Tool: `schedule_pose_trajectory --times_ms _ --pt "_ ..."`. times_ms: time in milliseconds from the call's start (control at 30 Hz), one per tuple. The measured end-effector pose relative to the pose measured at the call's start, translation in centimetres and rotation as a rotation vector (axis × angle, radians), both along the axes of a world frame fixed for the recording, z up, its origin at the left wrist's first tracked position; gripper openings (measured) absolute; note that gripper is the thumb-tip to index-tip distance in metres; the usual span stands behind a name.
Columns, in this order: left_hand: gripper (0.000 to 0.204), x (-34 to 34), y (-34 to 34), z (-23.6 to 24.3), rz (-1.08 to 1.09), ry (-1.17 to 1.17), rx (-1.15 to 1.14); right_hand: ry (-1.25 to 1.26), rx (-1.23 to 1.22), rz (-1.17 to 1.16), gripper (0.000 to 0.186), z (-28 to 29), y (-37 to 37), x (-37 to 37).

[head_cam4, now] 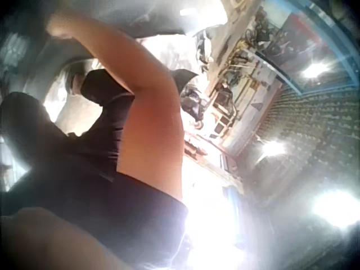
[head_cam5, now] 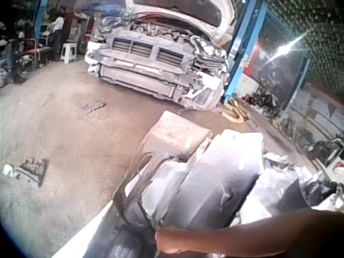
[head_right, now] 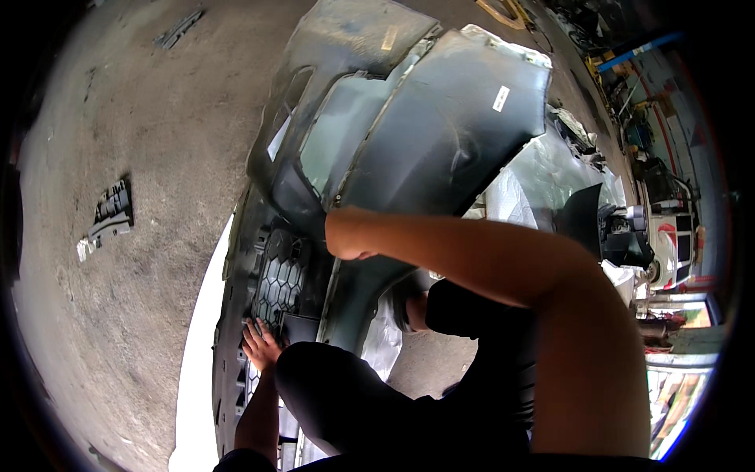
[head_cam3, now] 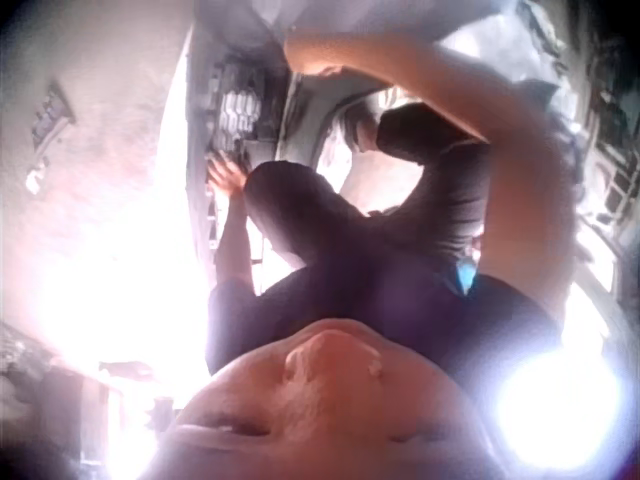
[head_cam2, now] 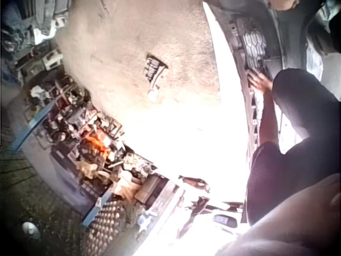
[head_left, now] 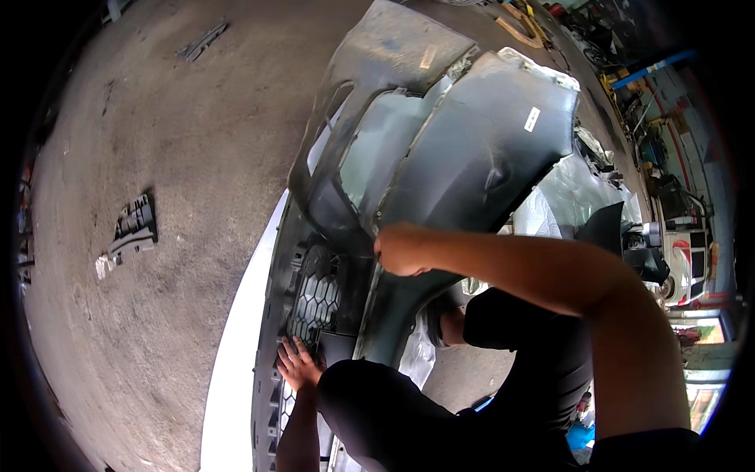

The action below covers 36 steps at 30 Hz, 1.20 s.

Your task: The person uses a screwdriver to pry and separate a black plastic inner panel from the white car bumper. They work along the edges of the panel, using the tool to release clips or fasteners holding the part in place.

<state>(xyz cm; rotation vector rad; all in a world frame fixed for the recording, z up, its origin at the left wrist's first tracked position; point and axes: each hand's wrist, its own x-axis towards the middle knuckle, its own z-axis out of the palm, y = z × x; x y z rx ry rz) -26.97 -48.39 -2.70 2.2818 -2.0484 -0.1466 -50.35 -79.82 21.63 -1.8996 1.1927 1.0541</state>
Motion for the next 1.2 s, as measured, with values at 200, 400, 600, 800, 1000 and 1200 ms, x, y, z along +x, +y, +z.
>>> schedule_pose_trajectory --times_ms 200,400,600,800,1000,1200 --pt "0.098 1.0 0.4 -0.7 0.055 0.026 0.121 -0.123 -0.212 -0.259 0.022 1.9 5.3 0.9" --pt "0.098 0.9 0.3 -1.4 -0.010 -0.114 -0.144 -0.126 -0.236 -0.345 0.021 2.7 6.9 1.4" --pt "0.101 1.2 0.8 -3.2 -0.021 -0.164 -0.106 -0.197 -0.252 -0.443 0.026 2.6 10.6 0.7" --pt "0.098 0.1 0.2 -1.0 0.000 -0.153 -0.087 -0.237 -0.313 -0.532 0.032 0.5 13.7 -0.8" --pt "0.093 -0.3 -0.4 1.0 0.003 -0.135 -0.097 -0.251 -0.362 -0.610 0.039 -0.2 15.9 -0.3" --pt "0.092 -1.2 -0.7 2.0 0.014 -0.112 -0.070 -0.218 -0.425 -0.611 0.040 -2.1 17.7 -0.3"
